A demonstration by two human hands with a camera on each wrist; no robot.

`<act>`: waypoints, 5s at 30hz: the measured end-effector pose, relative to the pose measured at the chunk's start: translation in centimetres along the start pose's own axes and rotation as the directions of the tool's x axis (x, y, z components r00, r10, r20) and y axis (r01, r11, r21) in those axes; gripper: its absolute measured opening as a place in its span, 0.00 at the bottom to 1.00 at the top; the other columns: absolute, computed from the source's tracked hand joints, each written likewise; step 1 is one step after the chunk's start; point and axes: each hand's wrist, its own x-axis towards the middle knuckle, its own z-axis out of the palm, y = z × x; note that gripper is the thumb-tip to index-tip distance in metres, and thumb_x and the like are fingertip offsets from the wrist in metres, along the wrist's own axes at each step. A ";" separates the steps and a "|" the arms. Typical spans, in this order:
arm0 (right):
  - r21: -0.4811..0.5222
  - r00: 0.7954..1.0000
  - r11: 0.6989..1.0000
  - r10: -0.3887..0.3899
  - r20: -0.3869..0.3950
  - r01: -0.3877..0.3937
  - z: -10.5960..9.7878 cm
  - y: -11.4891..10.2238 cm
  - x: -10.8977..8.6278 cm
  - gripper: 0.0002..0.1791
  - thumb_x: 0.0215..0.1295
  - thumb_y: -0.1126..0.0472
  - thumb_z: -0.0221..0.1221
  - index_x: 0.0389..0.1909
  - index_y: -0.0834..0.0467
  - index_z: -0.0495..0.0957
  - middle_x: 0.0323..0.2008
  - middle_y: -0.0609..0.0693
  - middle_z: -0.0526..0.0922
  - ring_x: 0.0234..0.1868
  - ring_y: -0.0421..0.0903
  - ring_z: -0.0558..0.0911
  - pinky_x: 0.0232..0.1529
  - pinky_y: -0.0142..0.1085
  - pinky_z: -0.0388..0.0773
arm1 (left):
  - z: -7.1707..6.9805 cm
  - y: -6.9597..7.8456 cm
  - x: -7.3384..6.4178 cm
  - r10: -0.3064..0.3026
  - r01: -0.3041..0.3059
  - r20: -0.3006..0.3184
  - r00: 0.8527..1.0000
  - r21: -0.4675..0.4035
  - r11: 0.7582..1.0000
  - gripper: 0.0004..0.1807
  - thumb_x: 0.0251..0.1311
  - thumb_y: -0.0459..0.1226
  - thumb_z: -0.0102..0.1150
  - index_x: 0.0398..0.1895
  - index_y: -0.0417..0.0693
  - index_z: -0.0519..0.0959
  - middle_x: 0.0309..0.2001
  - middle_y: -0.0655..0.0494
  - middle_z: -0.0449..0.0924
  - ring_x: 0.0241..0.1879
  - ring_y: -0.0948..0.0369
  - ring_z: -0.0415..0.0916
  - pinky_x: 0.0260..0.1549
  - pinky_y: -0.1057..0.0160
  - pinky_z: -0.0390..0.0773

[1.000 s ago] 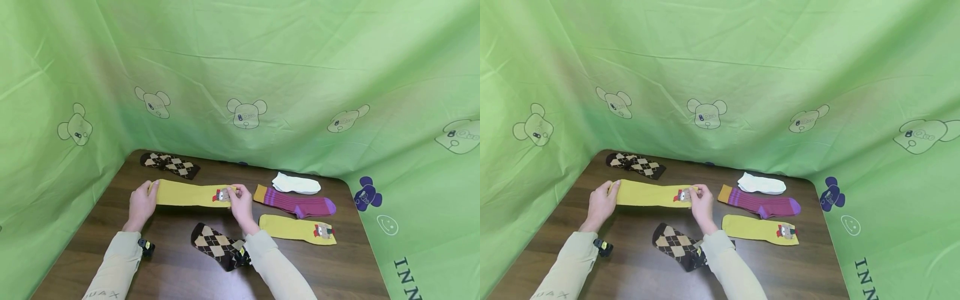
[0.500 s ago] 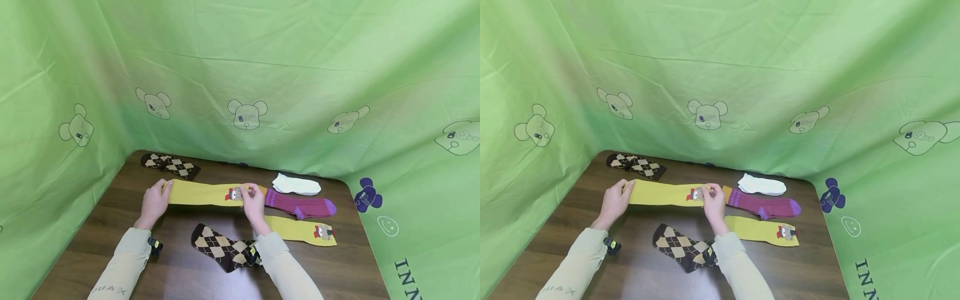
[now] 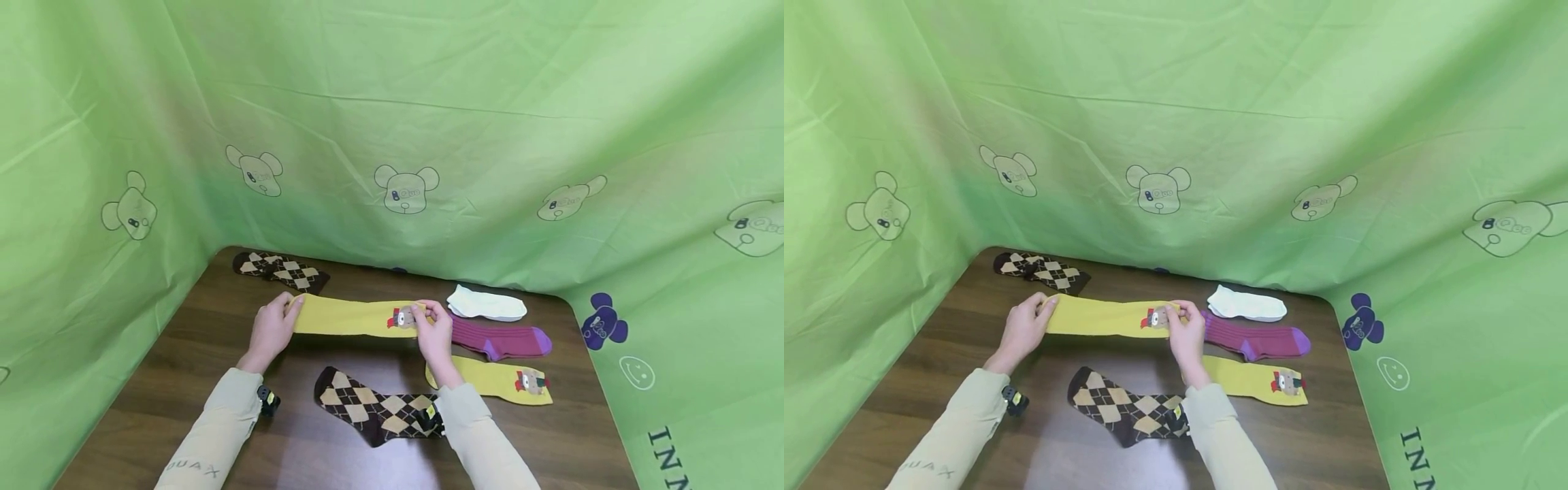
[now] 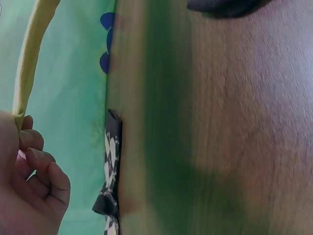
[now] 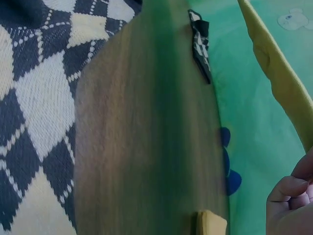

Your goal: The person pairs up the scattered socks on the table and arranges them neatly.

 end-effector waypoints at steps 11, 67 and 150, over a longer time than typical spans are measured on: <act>-0.001 0.999 1.000 0.002 -0.046 -0.002 -2.1 0.2 0.9 0.10 0.70 0.68 0.63 0.45 0.72 0.80 0.29 0.62 0.80 0.25 0.44 0.76 0.19 0.32 0.76 | 1.6 2.0 0.1 0.012 -0.011 0.022 1.000 -0.060 0.998 0.22 0.75 0.53 0.52 0.28 0.48 0.71 0.17 0.57 0.61 0.17 0.58 0.60 0.20 0.58 0.62; 0.015 0.914 0.990 0.138 -0.383 -0.143 -17.2 6.2 2.3 0.18 0.59 0.62 0.74 0.42 0.65 0.75 0.22 0.35 0.82 0.26 0.31 0.78 0.25 0.22 0.71 | 11.6 9.5 -3.8 0.242 -0.211 0.369 0.897 -0.123 0.970 0.06 0.75 0.36 0.52 0.39 0.48 0.78 0.30 0.61 0.77 0.26 0.64 0.72 0.29 0.62 0.75; -0.634 0.925 0.674 0.271 -0.266 -0.380 -24.7 9.1 0.4 0.35 0.68 0.48 0.62 0.60 0.74 0.69 0.55 0.75 0.75 0.56 0.72 0.73 0.58 0.60 0.65 | 17.7 15.3 -5.8 -0.005 -0.096 0.487 0.873 0.182 0.979 0.06 0.63 0.46 0.65 0.32 0.59 0.80 0.31 0.58 0.82 0.32 0.56 0.80 0.28 0.57 0.77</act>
